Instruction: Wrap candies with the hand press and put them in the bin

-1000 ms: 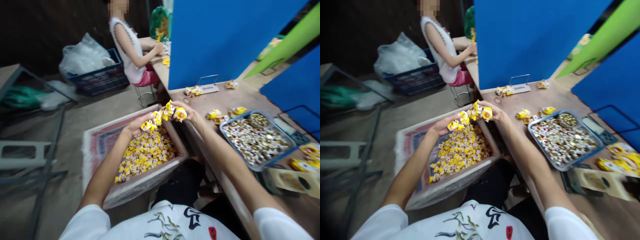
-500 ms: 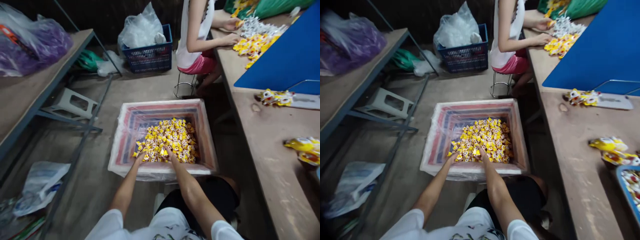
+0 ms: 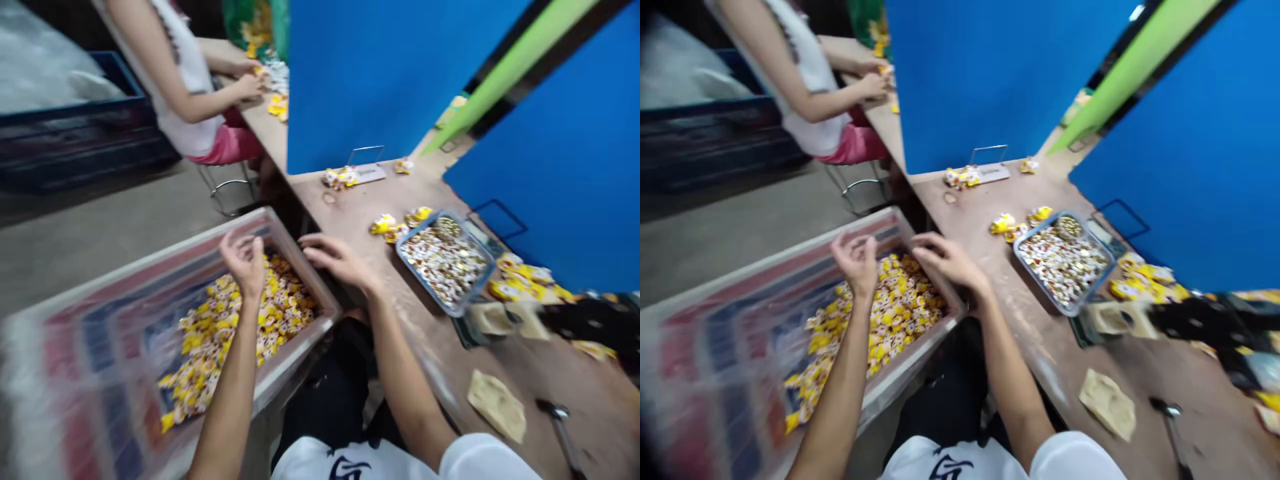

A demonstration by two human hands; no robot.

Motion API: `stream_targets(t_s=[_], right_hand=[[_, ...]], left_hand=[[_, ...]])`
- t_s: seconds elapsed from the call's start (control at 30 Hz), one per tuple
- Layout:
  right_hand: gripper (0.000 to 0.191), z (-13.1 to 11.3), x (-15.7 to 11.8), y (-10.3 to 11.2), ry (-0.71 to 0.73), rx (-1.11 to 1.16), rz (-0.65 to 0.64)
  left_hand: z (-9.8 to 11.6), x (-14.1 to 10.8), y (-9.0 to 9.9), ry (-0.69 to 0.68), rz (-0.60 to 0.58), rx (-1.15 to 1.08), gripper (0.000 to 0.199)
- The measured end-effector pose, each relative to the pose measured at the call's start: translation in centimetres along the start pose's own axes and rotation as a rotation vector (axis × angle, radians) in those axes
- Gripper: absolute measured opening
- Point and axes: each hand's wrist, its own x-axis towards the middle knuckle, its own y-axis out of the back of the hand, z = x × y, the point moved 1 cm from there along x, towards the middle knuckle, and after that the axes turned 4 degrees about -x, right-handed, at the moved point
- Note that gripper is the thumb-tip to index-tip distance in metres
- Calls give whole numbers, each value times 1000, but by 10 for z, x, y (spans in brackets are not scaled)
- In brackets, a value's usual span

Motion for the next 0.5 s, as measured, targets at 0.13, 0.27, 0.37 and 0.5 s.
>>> stream_targets(t_s=[0.13, 0.27, 0.37, 0.5], right_hand=[[50, -15, -64, 228, -97, -602, 536], [69, 32, -62, 330, -528, -993, 327], [66, 65, -37, 335, -490, -822, 245], [73, 86, -4, 351, -478, -701, 418]], left_hand=[[111, -23, -157, -497, -733, 85, 82], [149, -44, -253, -801, -1131, 463, 99], [155, -45, -289, -868, -1232, 584, 79], [145, -23, -294, -835, -1128, 561, 68]])
